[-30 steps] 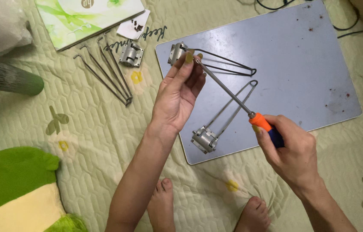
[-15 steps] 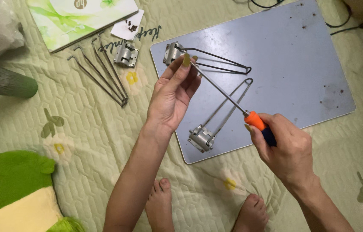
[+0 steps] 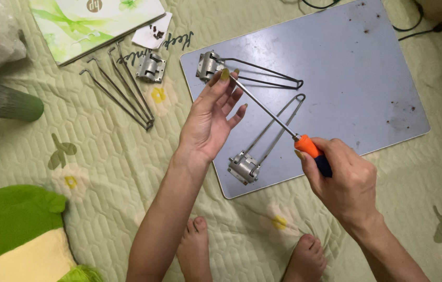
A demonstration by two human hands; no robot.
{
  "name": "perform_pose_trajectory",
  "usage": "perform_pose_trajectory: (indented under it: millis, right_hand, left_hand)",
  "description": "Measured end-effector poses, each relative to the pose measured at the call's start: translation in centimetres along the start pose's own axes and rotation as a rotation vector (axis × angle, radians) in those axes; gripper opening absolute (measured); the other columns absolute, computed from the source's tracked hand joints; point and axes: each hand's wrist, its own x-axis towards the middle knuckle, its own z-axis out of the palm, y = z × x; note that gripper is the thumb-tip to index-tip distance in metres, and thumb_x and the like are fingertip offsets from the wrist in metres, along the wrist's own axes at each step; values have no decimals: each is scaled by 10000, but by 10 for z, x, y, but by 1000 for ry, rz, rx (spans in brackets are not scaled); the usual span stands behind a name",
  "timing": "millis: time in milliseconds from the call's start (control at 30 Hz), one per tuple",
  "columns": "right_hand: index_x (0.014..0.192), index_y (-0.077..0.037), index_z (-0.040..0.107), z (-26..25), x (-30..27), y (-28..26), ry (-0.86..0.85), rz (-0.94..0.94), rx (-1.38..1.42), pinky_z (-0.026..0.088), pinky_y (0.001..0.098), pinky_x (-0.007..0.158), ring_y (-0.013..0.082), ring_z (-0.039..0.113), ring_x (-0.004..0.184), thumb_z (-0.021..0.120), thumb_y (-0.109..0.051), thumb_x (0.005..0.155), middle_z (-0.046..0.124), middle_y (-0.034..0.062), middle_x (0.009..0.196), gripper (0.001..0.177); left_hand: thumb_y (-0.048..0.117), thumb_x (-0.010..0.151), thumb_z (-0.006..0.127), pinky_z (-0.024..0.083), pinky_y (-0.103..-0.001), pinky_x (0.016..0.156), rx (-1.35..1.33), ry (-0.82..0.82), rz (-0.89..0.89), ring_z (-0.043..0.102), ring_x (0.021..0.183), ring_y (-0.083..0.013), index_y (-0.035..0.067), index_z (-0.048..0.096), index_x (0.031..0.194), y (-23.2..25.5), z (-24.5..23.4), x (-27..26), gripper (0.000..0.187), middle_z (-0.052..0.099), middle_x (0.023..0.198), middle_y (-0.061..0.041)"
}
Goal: The person sits on a bed and uses a screwdriver and Allen keys to assemble metal brackets and wire loops onto small cylindrical motors. They tighten screws, attach wire handles, and place the assembled units on a metal tray.
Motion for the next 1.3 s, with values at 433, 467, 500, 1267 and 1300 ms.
perform_pose_trajectory:
  millis: [433,467,500,1267,1300]
  right_hand:
    - [1103,-38,741,-4,3,-4,90,-91,-134,421,307,494,155,569,580,854,-174,896,635,51,722,272]
    - [1097,-34,745,-5,3,-4,41,-42,-83,419,300,480,143,560,557,848,-173,895,636,50,711,266]
    - [1090,-31,748,-5,3,-4,-7,6,-33,417,293,465,132,552,534,842,-171,894,637,50,701,259]
    - [1068,-51,758,-16,-5,-12,201,-68,-109,462,314,602,181,603,720,932,-137,803,695,48,841,328]
    - [1051,-42,754,-16,-6,-12,230,-95,-123,461,315,597,187,599,718,935,-128,790,698,50,840,329]
  left_hand:
    - [354,858,800,461,-393,967,57,-1,-90,571,1128,-122,184,687,1179,5,-9,4,381,676,1181,61]
    - [354,854,797,461,-395,970,49,-9,-92,570,1131,-124,186,691,1176,5,-10,4,379,675,1185,61]
    - [354,851,794,461,-396,973,41,-19,-93,570,1133,-126,188,695,1173,5,-11,4,376,675,1189,60]
    - [289,873,803,411,-462,1077,-245,-177,-331,509,1336,-194,235,744,983,-1,-10,-2,136,643,1292,58]
    - [293,873,807,408,-457,1079,-234,-180,-326,507,1340,-192,236,743,984,-2,-11,-2,140,641,1300,63]
